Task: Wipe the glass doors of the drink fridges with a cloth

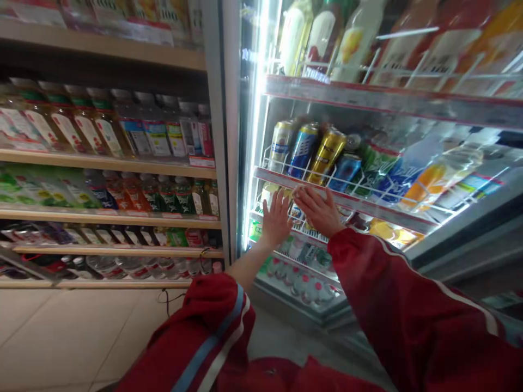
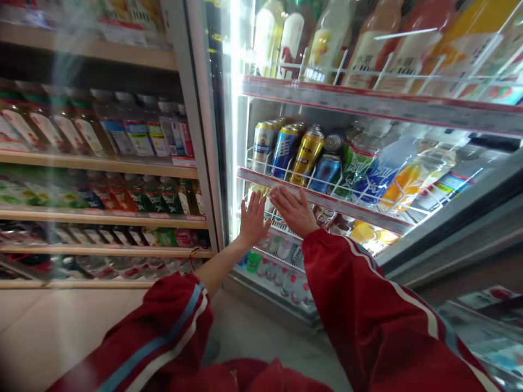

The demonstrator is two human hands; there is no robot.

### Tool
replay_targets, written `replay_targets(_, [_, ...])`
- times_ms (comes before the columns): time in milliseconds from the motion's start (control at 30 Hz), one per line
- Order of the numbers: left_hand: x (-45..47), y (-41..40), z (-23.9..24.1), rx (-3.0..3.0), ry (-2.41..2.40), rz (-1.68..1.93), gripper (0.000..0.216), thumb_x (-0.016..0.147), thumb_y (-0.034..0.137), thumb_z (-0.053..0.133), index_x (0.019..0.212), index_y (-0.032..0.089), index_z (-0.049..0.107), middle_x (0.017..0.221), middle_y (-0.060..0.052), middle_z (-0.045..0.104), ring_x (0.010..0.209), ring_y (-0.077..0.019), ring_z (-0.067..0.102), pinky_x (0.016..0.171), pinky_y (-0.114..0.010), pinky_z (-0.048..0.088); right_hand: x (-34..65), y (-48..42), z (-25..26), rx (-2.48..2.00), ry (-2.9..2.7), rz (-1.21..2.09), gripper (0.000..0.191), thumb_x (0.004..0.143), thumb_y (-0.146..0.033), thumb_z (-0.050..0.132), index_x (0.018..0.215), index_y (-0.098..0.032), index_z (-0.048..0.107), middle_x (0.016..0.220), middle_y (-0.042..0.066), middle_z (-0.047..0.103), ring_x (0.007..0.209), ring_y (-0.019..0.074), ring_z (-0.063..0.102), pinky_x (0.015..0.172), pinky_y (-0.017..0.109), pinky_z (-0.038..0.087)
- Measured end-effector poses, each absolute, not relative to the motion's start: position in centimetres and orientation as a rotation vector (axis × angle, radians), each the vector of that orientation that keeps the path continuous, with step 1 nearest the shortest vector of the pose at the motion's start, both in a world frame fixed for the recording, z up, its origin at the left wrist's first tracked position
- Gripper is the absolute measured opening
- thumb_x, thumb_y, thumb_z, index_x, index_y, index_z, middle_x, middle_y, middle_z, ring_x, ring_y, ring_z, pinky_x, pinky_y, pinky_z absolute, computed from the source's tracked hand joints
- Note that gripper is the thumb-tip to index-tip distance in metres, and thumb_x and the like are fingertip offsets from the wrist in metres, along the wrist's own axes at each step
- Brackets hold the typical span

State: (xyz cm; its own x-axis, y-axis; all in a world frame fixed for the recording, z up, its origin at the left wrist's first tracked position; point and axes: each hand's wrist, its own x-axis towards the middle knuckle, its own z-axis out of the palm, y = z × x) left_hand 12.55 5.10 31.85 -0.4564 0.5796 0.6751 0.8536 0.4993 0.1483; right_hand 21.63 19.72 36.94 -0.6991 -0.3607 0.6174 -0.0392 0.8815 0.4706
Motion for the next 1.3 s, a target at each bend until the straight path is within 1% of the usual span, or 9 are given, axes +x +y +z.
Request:
replay_targets(167, [13.0, 4.8, 32.7, -1.147, -2.191, -0.639, 0.065, 0.085, 0.032, 0.047, 0.143, 0.011, 0.025, 0.153, -0.016, 0.021, 0.144, -0.0261, 0.009, 0.116, -0.053, 0.011, 22.9, 22.0, 39.8, 0.049, -2.147, -0.446, 0.049, 0.088, -0.021, 0.044, 0.137, -0.023, 0.043, 0.147, 0.007, 0.040, 0.142, 0.0253, 0.024, 0.115, 0.059, 0.001])
replay_targets(267, [13.7, 5.1, 33.3, -1.165, -2.170, -0.653, 0.064, 0.086, 0.033, 0.046, 0.143, 0.010, 0.025, 0.153, -0.016, 0.020, 0.144, -0.0260, 0.009, 0.116, -0.053, 0.010, 23.3, 22.8, 40.8, -0.025, -2.129, -0.428, 0.047, 0.089, -0.023, 0.042, 0.136, -0.023, 0.044, 0.148, 0.007, 0.038, 0.142, 0.0273, 0.022, 0.114, 0.060, 0.001])
replay_targets(433, [15.2, 5.8, 33.7, -1.212, -2.123, -0.648, 0.062, 0.086, 0.032, 0.045, 0.141, 0.009, 0.029, 0.152, -0.017, 0.023, 0.144, -0.0253, 0.010, 0.117, -0.052, 0.007, 24.4, 22.1, 37.9, 0.071, -2.207, -0.535, 0.051, 0.088, -0.018, 0.044, 0.139, -0.024, 0.040, 0.145, 0.008, 0.044, 0.140, 0.0233, 0.029, 0.115, 0.057, 0.002])
replay_targets(533, [15.7, 6.0, 33.6, -1.227, -2.104, -0.640, 0.062, 0.086, 0.032, 0.045, 0.141, 0.008, 0.029, 0.152, -0.017, 0.024, 0.144, -0.0249, 0.010, 0.117, -0.052, 0.007, 25.4, 21.8, 36.5, 0.105, -2.247, -0.553, 0.053, 0.088, -0.015, 0.044, 0.139, -0.024, 0.039, 0.144, 0.008, 0.044, 0.140, 0.0213, 0.029, 0.115, 0.056, 0.001])
replay_targets(800, [17.0, 6.8, 33.2, -1.278, -2.106, -0.641, 0.063, 0.086, 0.032, 0.044, 0.143, 0.011, 0.024, 0.153, -0.015, 0.022, 0.144, -0.0246, 0.009, 0.116, -0.052, 0.010, 27.3, 24.6, 39.8, -0.079, -1.987, -0.514, 0.051, 0.087, -0.020, 0.047, 0.137, -0.023, 0.044, 0.146, 0.008, 0.042, 0.142, 0.0236, 0.023, 0.116, 0.053, -0.001])
replay_targets(933, [18.1, 7.6, 32.8, -1.312, -2.095, -0.628, 0.061, 0.086, 0.031, 0.044, 0.142, 0.010, 0.027, 0.153, -0.016, 0.022, 0.144, -0.0260, 0.010, 0.116, -0.052, 0.012, 27.9, 24.8, 38.1, -0.011, -2.061, -0.565, 0.051, 0.086, -0.019, 0.048, 0.136, -0.024, 0.044, 0.146, 0.008, 0.042, 0.142, 0.0233, 0.023, 0.116, 0.054, -0.001])
replay_targets(1100, [18.6, 8.4, 33.0, -1.334, -2.015, -0.631, 0.063, 0.085, 0.028, 0.046, 0.142, 0.011, 0.027, 0.152, -0.016, 0.024, 0.144, -0.0249, 0.012, 0.116, -0.051, 0.012, 29.2, 23.8, 35.8, 0.038, -2.195, -0.639, 0.048, 0.087, -0.017, 0.047, 0.133, -0.026, 0.046, 0.141, 0.007, 0.049, 0.139, 0.0211, 0.032, 0.116, 0.055, 0.002])
replay_targets(1200, [18.7, 9.2, 33.5, -1.335, -1.962, -0.652, 0.065, 0.084, 0.028, 0.047, 0.143, 0.011, 0.024, 0.152, -0.017, 0.024, 0.144, -0.0252, 0.012, 0.116, -0.052, 0.012, 29.9, 24.5, 37.1, 0.001, -2.097, -0.639, 0.046, 0.086, -0.016, 0.048, 0.131, -0.024, 0.049, 0.139, 0.008, 0.051, 0.138, 0.0215, 0.033, 0.116, 0.053, 0.004])
replay_targets(1300, [19.2, 10.2, 34.5, -1.350, -1.924, -0.673, 0.067, 0.084, 0.029, 0.048, 0.143, 0.012, 0.022, 0.152, -0.018, 0.024, 0.144, -0.0256, 0.011, 0.115, -0.052, 0.015, 30.8, 26.1, 39.2, -0.113, -1.948, -0.578, 0.046, 0.086, -0.019, 0.048, 0.132, -0.024, 0.049, 0.141, 0.010, 0.048, 0.140, 0.0228, 0.028, 0.116, 0.053, 0.005])
